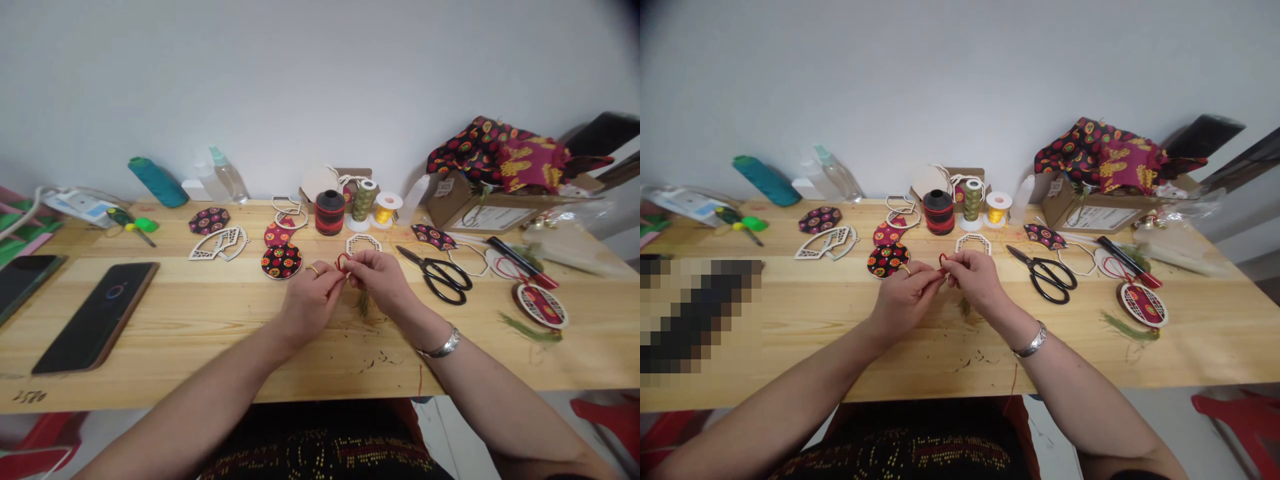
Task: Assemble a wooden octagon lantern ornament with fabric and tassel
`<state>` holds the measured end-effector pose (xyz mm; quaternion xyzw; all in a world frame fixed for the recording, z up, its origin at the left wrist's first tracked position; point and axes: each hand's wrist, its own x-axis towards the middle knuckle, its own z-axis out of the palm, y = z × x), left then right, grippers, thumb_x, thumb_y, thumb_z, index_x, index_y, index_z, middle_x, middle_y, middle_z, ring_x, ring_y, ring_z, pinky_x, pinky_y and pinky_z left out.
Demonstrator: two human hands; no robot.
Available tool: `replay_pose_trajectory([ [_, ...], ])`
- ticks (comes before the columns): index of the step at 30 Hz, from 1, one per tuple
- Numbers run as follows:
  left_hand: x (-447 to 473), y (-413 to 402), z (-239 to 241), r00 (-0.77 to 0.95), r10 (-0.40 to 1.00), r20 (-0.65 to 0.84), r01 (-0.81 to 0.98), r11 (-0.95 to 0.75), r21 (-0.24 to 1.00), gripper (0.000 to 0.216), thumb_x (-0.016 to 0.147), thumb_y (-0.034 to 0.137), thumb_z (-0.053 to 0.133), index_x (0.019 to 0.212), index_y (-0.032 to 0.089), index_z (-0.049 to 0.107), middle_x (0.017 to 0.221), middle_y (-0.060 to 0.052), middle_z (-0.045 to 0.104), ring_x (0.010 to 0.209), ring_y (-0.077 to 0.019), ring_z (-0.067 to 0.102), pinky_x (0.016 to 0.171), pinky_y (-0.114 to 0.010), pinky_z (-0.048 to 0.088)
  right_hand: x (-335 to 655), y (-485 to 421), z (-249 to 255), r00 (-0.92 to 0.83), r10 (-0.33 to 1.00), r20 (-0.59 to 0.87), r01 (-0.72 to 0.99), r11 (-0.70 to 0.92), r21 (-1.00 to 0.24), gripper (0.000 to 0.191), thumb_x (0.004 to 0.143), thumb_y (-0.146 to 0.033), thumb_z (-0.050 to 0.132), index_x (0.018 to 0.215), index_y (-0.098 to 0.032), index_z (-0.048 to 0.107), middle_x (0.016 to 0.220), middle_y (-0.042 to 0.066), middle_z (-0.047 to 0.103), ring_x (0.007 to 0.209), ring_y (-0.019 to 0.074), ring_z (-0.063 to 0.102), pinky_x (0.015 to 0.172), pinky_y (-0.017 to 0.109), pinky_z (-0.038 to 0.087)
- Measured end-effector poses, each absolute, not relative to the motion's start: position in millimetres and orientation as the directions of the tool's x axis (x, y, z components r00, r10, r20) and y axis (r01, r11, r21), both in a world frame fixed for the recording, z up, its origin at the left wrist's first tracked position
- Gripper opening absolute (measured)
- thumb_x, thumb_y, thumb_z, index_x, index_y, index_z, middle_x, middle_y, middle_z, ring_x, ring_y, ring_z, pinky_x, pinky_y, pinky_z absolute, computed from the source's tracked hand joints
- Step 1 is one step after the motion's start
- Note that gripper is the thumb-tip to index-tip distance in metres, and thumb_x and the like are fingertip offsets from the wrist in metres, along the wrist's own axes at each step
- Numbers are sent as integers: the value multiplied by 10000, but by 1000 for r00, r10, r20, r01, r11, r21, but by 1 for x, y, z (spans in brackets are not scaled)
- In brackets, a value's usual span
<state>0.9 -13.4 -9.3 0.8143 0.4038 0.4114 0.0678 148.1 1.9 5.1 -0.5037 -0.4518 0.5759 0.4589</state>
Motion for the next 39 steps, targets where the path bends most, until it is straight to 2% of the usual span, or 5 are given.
replay_pose_trajectory([
  [3,2,-15,-12,415,615,671,671,-705,232,188,872,139,500,857,119,686,731,-67,651,643,-143,594,578,-254,468,147,1,6,-85,977,-197,-149,-208,-967,241,618,-359,715,634,-154,590,441,-54,509,408,55,399,424,209,259],
  [7,2,-16,-14,467,564,681,695,-711,112,179,867,121,495,876,107,673,735,-76,650,646,-156,599,561,-259,466,145,1,3,-93,975,-201,-183,-215,-959,254,614,-372,716,635,-157,582,429,-62,489,396,50,376,416,209,232],
  [24,0,-16,-19,518,549,656,676,-733,80,191,864,91,473,961,94,638,817,-91,645,715,-173,597,605,-279,494,142,0,0,-65,978,-199,-156,-207,-966,283,656,-408,693,652,-166,545,451,-71,458,418,54,361,435,214,243],
  [33,2,-14,-18,497,585,641,666,-731,150,186,872,107,462,920,123,641,783,-90,649,686,-162,598,599,-268,483,141,0,2,-114,972,-207,-219,-228,-949,325,624,-445,698,620,-167,531,441,-80,425,419,49,332,432,210,229],
  [39,2,-16,-10,269,746,609,634,-614,471,55,818,150,524,803,158,577,918,-92,636,652,-123,587,630,-267,487,143,2,3,-84,981,-173,-186,-186,-965,271,655,-409,666,626,-175,533,439,-80,430,413,56,322,436,218,221],
])
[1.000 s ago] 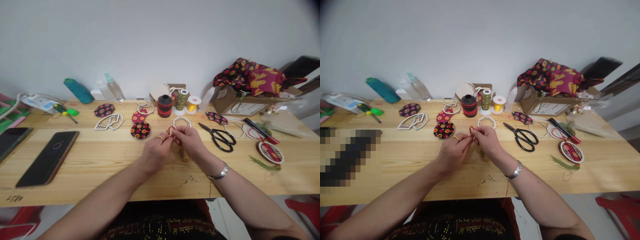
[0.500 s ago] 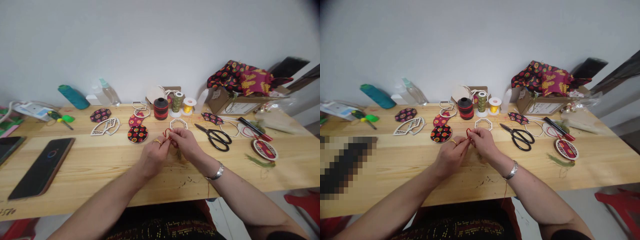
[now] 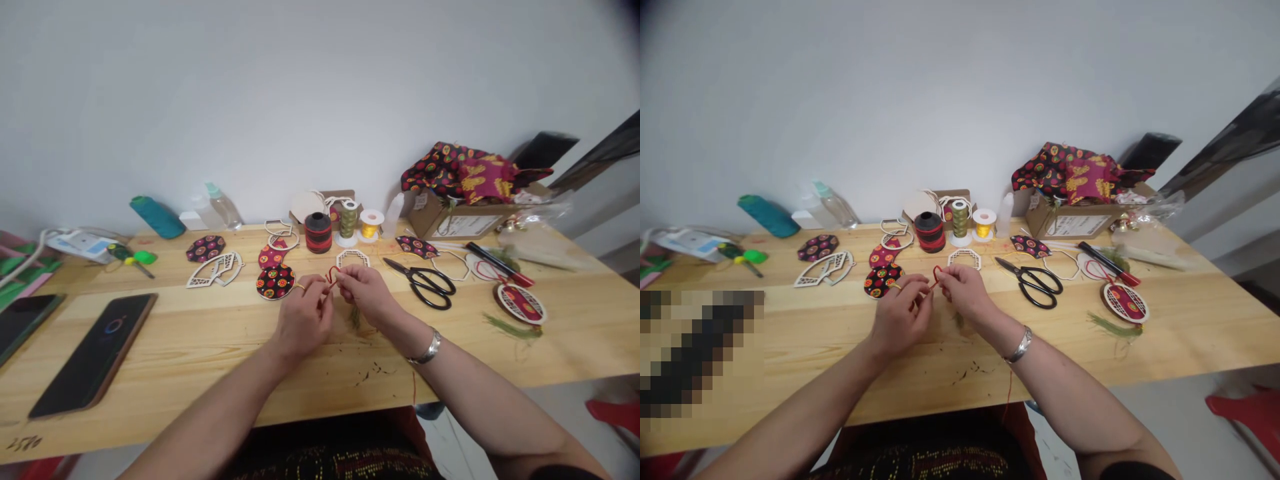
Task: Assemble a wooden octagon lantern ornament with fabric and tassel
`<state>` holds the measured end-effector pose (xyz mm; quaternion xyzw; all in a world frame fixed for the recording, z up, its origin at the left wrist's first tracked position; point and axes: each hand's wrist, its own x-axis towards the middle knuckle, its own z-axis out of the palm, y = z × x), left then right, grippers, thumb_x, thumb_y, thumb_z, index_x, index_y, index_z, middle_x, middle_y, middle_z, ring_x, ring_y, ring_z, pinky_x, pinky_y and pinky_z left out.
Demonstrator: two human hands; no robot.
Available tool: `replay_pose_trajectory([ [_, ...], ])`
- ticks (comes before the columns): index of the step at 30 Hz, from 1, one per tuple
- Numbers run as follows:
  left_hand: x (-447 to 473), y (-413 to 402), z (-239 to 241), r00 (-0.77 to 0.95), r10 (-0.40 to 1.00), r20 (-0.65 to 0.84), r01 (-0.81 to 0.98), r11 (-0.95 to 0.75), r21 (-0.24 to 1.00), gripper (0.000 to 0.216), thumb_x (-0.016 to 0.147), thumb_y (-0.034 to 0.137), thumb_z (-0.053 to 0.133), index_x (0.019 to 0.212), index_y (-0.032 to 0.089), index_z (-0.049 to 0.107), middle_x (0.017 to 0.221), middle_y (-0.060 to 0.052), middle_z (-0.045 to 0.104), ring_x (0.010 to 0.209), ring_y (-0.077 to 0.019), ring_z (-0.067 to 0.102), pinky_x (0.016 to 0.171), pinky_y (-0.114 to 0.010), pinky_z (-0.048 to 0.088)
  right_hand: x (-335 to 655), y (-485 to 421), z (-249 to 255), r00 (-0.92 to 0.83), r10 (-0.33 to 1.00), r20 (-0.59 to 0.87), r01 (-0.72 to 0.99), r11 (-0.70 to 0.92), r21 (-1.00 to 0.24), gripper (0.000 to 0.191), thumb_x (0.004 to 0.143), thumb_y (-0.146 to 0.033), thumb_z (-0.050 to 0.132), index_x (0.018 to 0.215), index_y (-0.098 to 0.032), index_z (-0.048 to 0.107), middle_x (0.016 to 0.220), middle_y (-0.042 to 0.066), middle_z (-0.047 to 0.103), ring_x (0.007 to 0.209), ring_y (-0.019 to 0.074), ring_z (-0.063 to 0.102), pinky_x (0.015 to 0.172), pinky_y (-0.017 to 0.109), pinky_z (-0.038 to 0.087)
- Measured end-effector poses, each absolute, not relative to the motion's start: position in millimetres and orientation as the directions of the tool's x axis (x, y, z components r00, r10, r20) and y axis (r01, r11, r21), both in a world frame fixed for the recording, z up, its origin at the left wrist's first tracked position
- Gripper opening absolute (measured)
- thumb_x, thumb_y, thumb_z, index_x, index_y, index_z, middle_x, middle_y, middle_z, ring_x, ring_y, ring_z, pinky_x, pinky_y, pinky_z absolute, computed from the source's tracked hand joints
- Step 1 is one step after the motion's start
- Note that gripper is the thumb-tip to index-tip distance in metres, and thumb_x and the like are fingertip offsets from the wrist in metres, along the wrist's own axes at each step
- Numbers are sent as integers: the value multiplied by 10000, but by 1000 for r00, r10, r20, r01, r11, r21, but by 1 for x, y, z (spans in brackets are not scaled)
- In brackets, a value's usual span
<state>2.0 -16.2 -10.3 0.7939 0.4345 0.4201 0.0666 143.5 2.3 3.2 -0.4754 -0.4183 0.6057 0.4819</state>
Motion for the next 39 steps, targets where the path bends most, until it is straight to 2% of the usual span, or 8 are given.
replay_pose_trajectory([
  [2,2,-17,-7,144,849,508,549,-495,673,39,810,186,540,834,160,556,972,-88,632,546,-79,542,543,-237,454,145,4,2,-52,990,-133,-117,-138,-983,239,690,-387,645,634,-178,544,452,-71,447,423,67,333,439,225,233],
  [5,2,-15,1,35,979,201,315,-202,927,205,797,267,579,973,162,572,835,-37,658,461,-64,496,463,-213,392,147,6,-1,-29,998,-61,11,-61,-998,208,736,-356,616,633,-186,557,476,-60,460,447,85,362,456,236,272],
  [8,3,-11,9,115,986,-121,51,115,992,363,717,320,671,1027,137,617,704,-15,653,446,-69,496,444,-207,370,148,6,-4,-27,1000,11,123,14,-992,174,758,-308,593,632,-192,561,515,-52,486,489,99,409,499,245,324],
  [10,3,-8,12,194,959,-205,-60,221,973,395,678,309,702,1021,122,647,727,-35,673,460,-70,516,422,-194,344,148,5,-5,-24,999,45,183,49,-982,144,760,-276,584,644,-192,568,552,-44,518,529,107,443,536,249,354],
  [17,5,-8,7,235,961,-142,27,140,990,275,725,280,640,947,138,718,807,-72,722,680,-160,670,489,-208,442,146,2,-4,-47,998,46,234,56,-971,109,756,-263,586,677,-189,600,641,-11,616,613,132,534,597,263,408],
  [23,3,-8,7,167,981,-97,128,76,989,211,715,258,644,864,143,738,604,-14,671,547,-114,588,501,-211,446,147,1,-2,-50,997,52,236,62,-970,114,737,-271,620,658,-191,603,572,-36,559,554,117,484,558,255,374],
  [30,1,-6,9,143,989,-45,205,15,979,158,713,280,631,740,171,743,533,28,595,495,-92,496,509,-212,400,147,3,-6,-67,997,48,195,61,-979,105,735,-287,635,694,-190,627,589,-35,576,559,115,485,544,251,368],
  [39,2,-6,11,168,970,-177,52,171,984,278,652,300,687,866,131,742,571,22,593,468,-70,427,476,-214,349,148,4,-8,-62,998,-7,102,-1,-995,109,707,-288,652,687,-186,622,560,-41,554,511,99,444,510,242,352],
])
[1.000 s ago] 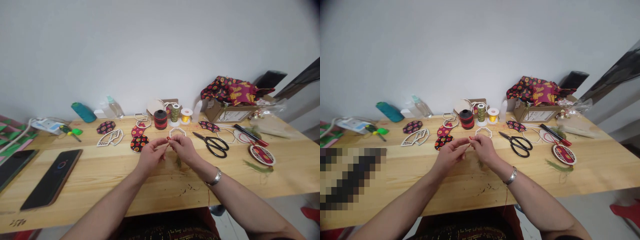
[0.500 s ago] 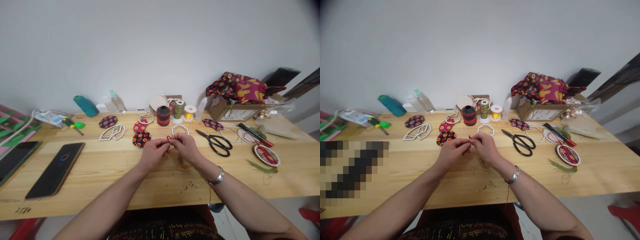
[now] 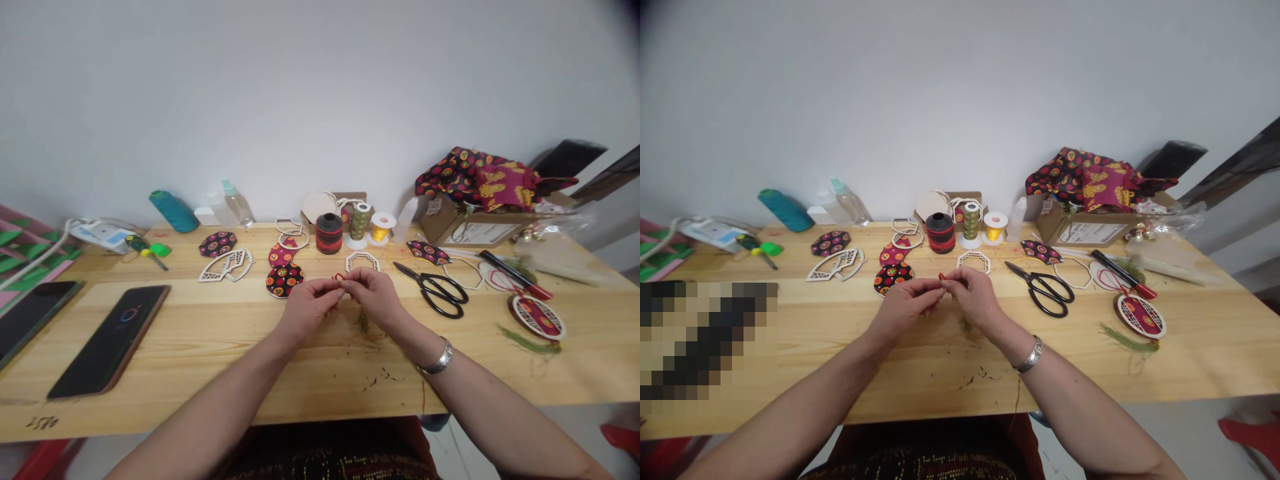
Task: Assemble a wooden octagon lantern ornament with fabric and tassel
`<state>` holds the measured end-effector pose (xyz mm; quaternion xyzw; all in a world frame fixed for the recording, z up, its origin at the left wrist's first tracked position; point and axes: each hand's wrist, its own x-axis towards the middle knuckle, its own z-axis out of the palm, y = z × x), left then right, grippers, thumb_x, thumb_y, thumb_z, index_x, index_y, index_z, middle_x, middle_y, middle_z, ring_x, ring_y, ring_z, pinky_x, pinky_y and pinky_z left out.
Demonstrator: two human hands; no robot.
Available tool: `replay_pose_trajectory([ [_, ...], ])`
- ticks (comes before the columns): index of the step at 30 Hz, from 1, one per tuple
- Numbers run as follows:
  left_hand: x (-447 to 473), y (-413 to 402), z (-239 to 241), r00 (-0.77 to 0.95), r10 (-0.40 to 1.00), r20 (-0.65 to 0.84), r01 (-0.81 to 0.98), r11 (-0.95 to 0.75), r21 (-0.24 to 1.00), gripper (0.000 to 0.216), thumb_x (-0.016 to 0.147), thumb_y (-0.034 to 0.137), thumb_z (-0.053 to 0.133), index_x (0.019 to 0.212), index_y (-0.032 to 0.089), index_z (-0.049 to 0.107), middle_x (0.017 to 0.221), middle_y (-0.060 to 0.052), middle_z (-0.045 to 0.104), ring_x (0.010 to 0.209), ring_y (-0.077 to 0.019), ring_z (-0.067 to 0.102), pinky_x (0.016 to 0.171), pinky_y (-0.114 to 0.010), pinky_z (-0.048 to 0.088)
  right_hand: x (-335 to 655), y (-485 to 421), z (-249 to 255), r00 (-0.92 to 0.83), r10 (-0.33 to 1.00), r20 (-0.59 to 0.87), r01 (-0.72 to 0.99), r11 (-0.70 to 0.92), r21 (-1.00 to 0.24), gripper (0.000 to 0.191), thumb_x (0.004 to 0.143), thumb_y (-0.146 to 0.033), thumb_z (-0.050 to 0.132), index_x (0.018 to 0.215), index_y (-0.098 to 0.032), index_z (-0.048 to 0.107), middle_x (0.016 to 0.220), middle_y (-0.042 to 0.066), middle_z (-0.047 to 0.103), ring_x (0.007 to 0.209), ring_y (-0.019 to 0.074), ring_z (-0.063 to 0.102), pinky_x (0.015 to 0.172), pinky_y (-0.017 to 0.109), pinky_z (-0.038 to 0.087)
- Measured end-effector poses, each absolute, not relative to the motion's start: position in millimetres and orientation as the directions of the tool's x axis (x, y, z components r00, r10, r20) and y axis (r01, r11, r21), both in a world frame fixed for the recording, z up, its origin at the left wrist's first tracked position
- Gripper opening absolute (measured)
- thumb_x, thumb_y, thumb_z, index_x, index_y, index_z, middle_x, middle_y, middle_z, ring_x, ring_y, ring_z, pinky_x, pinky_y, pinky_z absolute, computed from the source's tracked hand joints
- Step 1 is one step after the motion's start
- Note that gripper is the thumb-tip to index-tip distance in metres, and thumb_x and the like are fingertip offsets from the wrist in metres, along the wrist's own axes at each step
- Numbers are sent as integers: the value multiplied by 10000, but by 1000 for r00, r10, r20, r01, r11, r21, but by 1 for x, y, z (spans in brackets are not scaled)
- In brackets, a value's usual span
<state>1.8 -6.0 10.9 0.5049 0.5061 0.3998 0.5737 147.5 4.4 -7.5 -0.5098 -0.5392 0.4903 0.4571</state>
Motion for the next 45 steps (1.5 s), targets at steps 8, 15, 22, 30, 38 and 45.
replay_pose_trajectory([
  [8,0,-7,8,140,987,-76,144,56,988,231,690,266,634,853,149,746,546,29,567,491,-87,454,488,-219,356,147,5,-6,-78,997,-16,70,-11,-998,83,710,-263,643,687,-187,620,549,-46,532,495,92,415,496,242,336],
  [15,1,-7,13,182,966,-181,89,167,982,376,665,277,671,1005,118,704,655,-10,658,488,-85,471,487,-224,393,148,4,-3,-69,997,-34,61,-30,-998,100,696,-271,644,664,-183,610,536,-41,526,491,93,418,494,244,339],
  [22,1,-7,8,241,959,-151,168,111,979,222,724,260,619,882,151,732,618,9,653,528,-98,520,519,-212,397,146,3,-3,-86,996,-17,96,-9,-995,99,688,-267,635,670,-170,623,568,-24,580,526,101,480,534,245,384],
  [30,1,-7,10,202,970,-134,171,100,980,177,712,243,619,803,155,743,565,19,615,498,-90,488,502,-212,363,148,4,-7,-80,996,29,148,41,-988,95,702,-266,637,686,-172,638,581,-22,576,520,96,446,512,241,363],
  [38,1,-6,11,115,986,-122,131,107,986,146,662,242,673,754,163,754,484,45,562,455,-72,423,466,-208,321,147,3,-3,-83,996,-11,92,-4,-996,133,688,-290,668,686,-163,628,556,-33,547,508,86,428,494,236,340],
  [45,2,-6,16,98,985,-144,115,133,984,98,648,203,682,713,161,742,557,20,631,488,-74,467,485,-205,348,146,1,4,-92,990,-107,-33,-111,-993,207,631,-322,732,672,-158,613,538,-42,546,475,68,416,462,225,311],
])
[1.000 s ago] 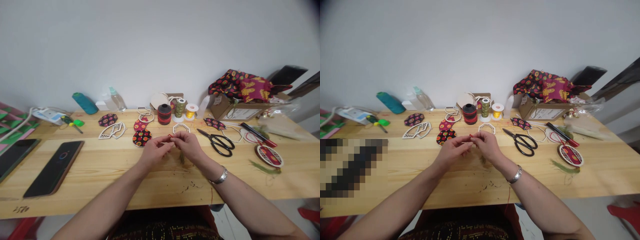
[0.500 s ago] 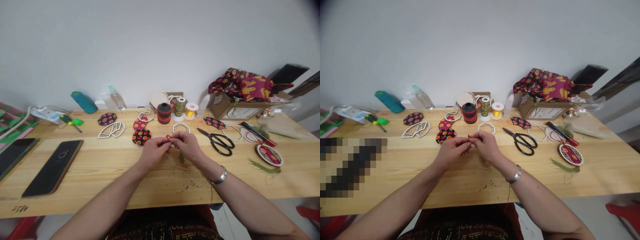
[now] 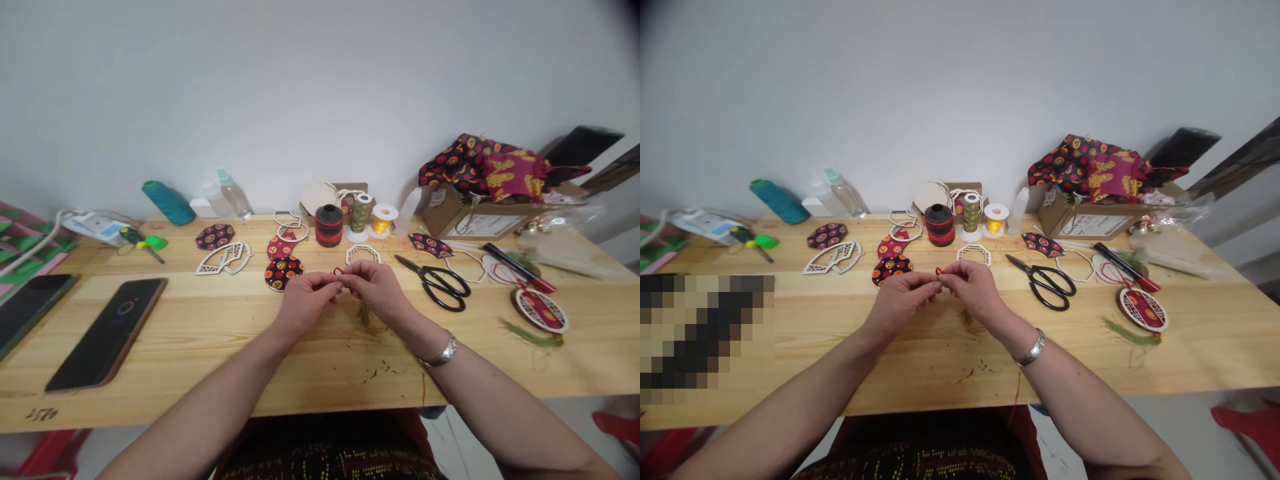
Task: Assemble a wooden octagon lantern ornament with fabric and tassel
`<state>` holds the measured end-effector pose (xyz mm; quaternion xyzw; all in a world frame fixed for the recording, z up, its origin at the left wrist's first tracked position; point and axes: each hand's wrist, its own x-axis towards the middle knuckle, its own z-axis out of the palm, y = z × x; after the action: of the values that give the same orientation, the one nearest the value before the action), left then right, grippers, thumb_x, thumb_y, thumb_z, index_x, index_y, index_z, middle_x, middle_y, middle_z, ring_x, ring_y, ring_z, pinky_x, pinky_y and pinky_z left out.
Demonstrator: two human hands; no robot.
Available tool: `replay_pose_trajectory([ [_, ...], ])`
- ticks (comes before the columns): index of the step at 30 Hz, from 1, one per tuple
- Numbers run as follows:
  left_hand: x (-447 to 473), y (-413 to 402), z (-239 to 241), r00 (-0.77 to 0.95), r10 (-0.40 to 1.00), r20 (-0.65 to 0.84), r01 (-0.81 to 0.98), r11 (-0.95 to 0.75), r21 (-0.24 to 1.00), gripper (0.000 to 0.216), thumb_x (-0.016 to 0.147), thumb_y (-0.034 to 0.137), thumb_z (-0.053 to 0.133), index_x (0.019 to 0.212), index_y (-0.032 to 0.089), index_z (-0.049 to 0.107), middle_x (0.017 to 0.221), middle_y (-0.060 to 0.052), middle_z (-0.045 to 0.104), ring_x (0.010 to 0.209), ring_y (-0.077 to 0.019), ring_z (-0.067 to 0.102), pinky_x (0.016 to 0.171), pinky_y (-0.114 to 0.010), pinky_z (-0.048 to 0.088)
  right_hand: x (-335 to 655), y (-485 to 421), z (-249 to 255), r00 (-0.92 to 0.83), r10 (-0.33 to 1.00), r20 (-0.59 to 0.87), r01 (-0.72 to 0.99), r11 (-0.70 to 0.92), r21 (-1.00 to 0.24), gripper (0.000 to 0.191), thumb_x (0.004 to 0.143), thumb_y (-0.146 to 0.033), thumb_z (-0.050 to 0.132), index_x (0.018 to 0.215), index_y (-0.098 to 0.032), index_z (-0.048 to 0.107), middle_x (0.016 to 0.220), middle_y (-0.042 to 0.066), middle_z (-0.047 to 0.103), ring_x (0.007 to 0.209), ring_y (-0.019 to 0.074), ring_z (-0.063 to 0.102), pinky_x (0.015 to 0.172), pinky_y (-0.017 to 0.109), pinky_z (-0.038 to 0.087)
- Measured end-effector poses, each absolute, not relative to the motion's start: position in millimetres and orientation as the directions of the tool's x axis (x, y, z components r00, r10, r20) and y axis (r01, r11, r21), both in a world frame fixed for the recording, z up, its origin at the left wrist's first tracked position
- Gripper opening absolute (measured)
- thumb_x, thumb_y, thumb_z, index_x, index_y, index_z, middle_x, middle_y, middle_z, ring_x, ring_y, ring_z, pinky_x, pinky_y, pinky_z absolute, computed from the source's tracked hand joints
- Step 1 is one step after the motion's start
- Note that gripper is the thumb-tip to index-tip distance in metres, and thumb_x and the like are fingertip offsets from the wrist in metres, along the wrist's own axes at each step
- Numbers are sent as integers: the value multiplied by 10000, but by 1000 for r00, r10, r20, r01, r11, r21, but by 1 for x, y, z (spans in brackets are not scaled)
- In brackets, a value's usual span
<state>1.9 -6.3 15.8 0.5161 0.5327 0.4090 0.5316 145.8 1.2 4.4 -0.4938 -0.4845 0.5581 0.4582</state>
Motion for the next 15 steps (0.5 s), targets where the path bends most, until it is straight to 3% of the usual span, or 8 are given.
replay_pose_trajectory([
  [5,0,-5,16,144,973,-179,94,167,981,99,661,227,679,689,149,733,557,4,632,490,-77,474,472,-211,327,145,1,6,-127,980,-154,-112,-168,-979,245,612,-337,757,672,-152,609,521,-45,552,450,53,408,440,213,279],
  [15,-2,-3,11,187,954,-234,21,235,972,139,645,261,694,689,132,723,570,-20,634,489,-78,478,467,-217,295,146,1,7,-168,973,-158,-91,-175,-980,263,628,-358,755,684,-149,605,531,-49,540,453,46,404,445,211,283],
])
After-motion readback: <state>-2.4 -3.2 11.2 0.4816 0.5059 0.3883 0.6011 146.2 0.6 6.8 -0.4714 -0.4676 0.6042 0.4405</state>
